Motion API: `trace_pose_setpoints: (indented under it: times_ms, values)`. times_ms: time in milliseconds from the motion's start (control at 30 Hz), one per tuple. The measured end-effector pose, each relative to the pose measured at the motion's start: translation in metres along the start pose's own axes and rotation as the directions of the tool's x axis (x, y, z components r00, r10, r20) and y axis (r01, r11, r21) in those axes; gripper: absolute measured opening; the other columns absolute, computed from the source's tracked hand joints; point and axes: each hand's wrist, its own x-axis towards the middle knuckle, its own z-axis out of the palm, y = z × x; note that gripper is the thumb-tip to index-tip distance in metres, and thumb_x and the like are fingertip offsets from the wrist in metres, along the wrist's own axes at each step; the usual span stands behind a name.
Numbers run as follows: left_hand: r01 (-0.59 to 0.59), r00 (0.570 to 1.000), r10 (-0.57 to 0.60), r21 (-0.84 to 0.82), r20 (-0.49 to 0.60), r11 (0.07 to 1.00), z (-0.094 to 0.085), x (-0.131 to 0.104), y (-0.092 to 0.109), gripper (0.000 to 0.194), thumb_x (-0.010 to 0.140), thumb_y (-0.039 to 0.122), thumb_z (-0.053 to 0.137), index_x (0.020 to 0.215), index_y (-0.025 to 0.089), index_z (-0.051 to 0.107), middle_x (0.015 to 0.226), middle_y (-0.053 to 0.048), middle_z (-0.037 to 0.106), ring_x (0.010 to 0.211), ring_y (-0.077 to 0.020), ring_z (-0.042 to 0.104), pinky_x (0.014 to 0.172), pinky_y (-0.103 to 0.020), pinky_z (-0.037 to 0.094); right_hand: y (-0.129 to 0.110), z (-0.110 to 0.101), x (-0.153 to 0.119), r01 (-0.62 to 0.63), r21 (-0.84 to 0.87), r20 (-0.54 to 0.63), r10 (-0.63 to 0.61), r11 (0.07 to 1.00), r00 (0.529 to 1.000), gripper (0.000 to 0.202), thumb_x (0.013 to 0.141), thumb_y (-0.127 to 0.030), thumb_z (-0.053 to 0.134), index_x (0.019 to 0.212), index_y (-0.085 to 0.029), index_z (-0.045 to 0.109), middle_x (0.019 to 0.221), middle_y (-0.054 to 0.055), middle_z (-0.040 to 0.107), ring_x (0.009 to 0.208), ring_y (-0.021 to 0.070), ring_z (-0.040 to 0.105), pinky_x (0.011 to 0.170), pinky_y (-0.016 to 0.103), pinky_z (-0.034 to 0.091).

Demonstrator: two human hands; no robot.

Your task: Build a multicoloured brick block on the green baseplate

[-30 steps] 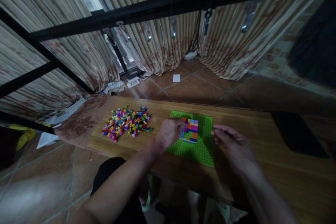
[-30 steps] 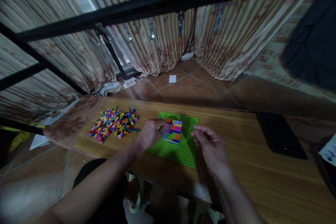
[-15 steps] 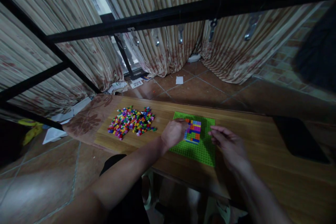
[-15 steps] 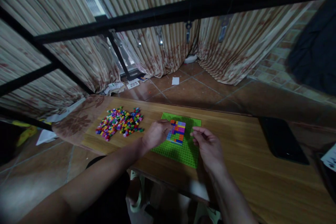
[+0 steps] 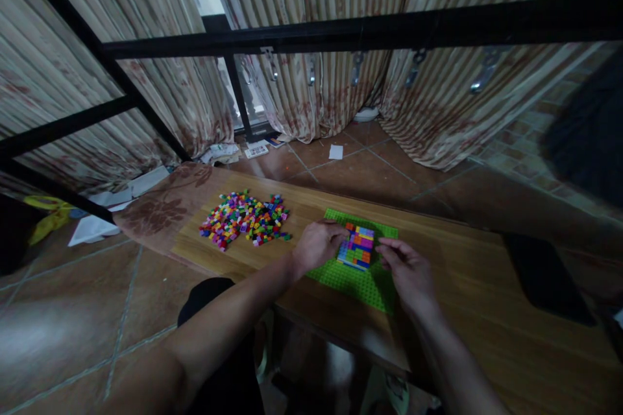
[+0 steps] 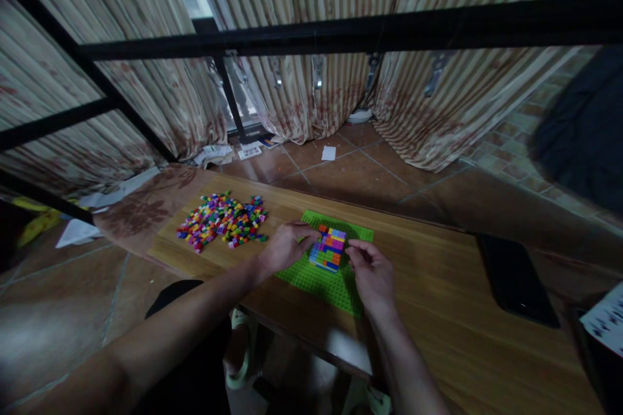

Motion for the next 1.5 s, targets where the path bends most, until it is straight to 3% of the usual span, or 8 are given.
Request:
trace_pose_setpoints:
  times_ms: [167,300,400,633,900,1100,1267,1500]
  values:
    - [0.115,0.990,-0.126,-0.151,-0.065,0.982,0.006,-0.001,-0.002,0.021,0.089,0.022,0.052,0.093,0.020,0.073,0.091,-0.003,0.073,0.083,-0.0147,0.065,0.078,-0.023,0.048,0.000,0.000,0.000,0.016,-0.001,-0.004,-0.016,1.000,1.000,0.034,0.067,-0.047,0.070,0.089,-0.020,0.071,0.077,0.003,0.071,0.061,0.0149,0.057,0.060,0.029,0.045]
    - [0.227,0.958,-0.269,-0.307,-0.102,0.924,0.015,0.001,-0.006,0.019,0.087,0.022,0.054,0.090,0.018,0.073,0.087,-0.003,0.073,0.078,-0.0137,0.065,0.074,-0.023,0.048,-0.004,0.000,-0.001,0.014,0.006,-0.007,-0.014,1.000,1.000,0.032,0.066,-0.045,0.070,0.087,-0.020,0.071,0.075,0.003,0.070,0.060,0.0143,0.056,0.059,0.029,0.045]
    - [0.283,0.921,-0.370,-0.444,-0.122,0.850,0.022,0.004,-0.010,0.016,0.084,0.023,0.058,0.083,0.015,0.071,0.077,-0.002,0.070,0.071,-0.0125,0.062,0.068,-0.022,0.047,-0.005,-0.001,-0.002,0.006,0.007,-0.011,-0.006,1.000,1.000,0.032,0.066,-0.045,0.070,0.087,-0.020,0.071,0.074,0.003,0.071,0.060,0.0146,0.057,0.059,0.029,0.046]
    - [0.390,0.832,-0.555,-0.679,-0.029,0.621,0.037,0.009,-0.011,0.012,0.072,0.021,0.071,0.080,0.013,0.068,0.070,0.000,0.065,0.064,-0.0096,0.057,0.060,-0.020,0.045,-0.004,-0.001,-0.001,0.018,-0.009,-0.011,-0.018,1.000,1.000,0.033,0.066,-0.046,0.069,0.088,-0.020,0.072,0.076,0.004,0.071,0.060,0.0149,0.057,0.058,0.029,0.046]
    - [0.424,0.796,-0.604,-0.755,0.047,0.501,0.036,0.012,-0.004,0.017,0.065,0.016,0.075,0.079,0.013,0.065,0.067,0.002,0.063,0.060,-0.0082,0.056,0.058,-0.020,0.045,-0.001,-0.001,0.000,0.018,-0.037,0.000,-0.018,0.999,1.000,0.033,0.069,-0.045,0.068,0.090,-0.020,0.071,0.078,0.003,0.071,0.062,0.0152,0.058,0.061,0.031,0.047]
    - [0.474,0.762,-0.643,-0.742,0.077,0.474,0.033,0.016,0.000,0.016,0.064,0.016,0.075,0.078,0.013,0.067,0.064,0.003,0.062,0.057,-0.0076,0.055,0.056,-0.020,0.044,0.018,0.001,0.007,0.026,-0.051,-0.008,-0.026,0.998,1.000,0.040,0.068,-0.046,0.069,0.098,-0.020,0.070,0.098,0.007,0.072,0.089,0.0230,0.065,0.073,0.036,0.051]
    - [0.500,0.739,-0.670,-0.724,0.070,0.476,0.033,0.021,0.001,0.014,0.062,0.013,0.074,0.075,0.013,0.067,0.061,0.004,0.060,0.055,-0.0076,0.053,0.056,-0.021,0.043,0.027,0.007,0.008,-0.015,0.008,0.110,0.014,1.000,0.994,0.039,0.069,-0.042,0.068,0.103,-0.023,0.070,0.101,0.004,0.074,0.088,0.0217,0.068,0.083,0.038,0.052]
    - [0.499,0.720,-0.693,-0.729,0.047,0.469,0.040,0.020,0.000,0.016,0.063,0.011,0.074,0.077,0.012,0.068,0.064,0.001,0.064,0.056,-0.0079,0.055,0.054,-0.020,0.044,0.034,0.008,0.010,-0.014,-0.008,0.107,0.014,1.000,0.994,0.044,0.069,-0.039,0.068,0.109,-0.022,0.069,0.107,0.004,0.072,0.095,0.0231,0.067,0.090,0.041,0.050]
